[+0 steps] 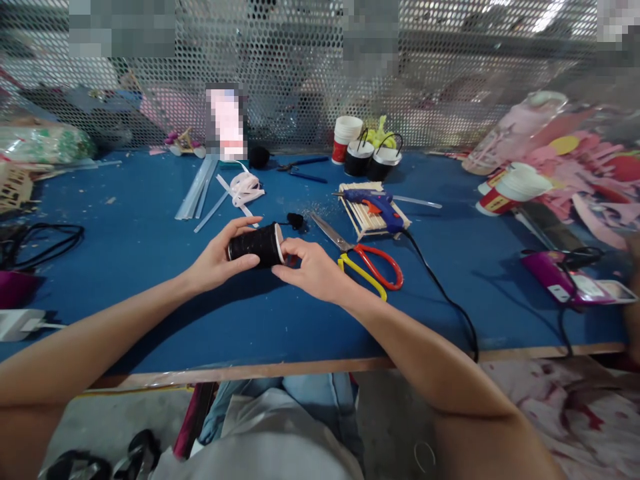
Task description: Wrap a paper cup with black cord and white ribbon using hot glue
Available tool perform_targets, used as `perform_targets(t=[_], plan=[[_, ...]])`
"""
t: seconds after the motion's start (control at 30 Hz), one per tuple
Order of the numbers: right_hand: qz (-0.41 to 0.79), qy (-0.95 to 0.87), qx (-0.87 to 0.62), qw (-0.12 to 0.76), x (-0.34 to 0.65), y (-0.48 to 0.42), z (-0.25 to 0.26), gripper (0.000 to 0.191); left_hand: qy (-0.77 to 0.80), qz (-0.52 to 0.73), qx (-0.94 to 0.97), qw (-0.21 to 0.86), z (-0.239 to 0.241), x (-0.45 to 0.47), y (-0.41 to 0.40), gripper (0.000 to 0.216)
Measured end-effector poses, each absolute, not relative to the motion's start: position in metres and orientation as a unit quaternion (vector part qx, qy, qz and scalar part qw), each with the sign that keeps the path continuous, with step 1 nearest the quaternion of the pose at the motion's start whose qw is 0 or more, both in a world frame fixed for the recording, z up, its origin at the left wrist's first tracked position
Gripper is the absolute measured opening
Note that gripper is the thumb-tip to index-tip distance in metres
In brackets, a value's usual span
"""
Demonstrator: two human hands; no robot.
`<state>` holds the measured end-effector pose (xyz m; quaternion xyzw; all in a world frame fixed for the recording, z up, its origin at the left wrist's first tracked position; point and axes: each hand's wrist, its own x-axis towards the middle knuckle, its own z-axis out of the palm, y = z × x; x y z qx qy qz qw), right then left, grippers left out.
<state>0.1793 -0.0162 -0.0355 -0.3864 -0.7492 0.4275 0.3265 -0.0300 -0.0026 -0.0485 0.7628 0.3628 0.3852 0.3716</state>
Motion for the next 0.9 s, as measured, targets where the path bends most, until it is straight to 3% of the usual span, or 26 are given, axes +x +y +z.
perform_targets(t=[0.23,0.4,0.67,0.9], plan=[[0.537,-0.664,-0.397,0.337,0.182,-0.01,-0.038,0.022,0.34,0.383,0.805,0.301,-0.055,-0.028,-0.005,0.065],[0.519,-0.667,-0.426,0.323,0.18,-0.012,-0.037,0.016,0.32,0.368,0.829,0.272,-0.061,-0.028,-0.003,0.069],[0.463,-0.61,-0.49,0.416,0.186,-0.003,-0.036,0.04,0.28,0.347,0.857,0.257,-0.058,-0.026,-0.008,0.069],[0.564,-0.614,-0.446,0.326,0.187,-0.001,-0.034,0.063,0.265,0.327,0.861,0.285,-0.059,-0.025,-0.012,0.073]])
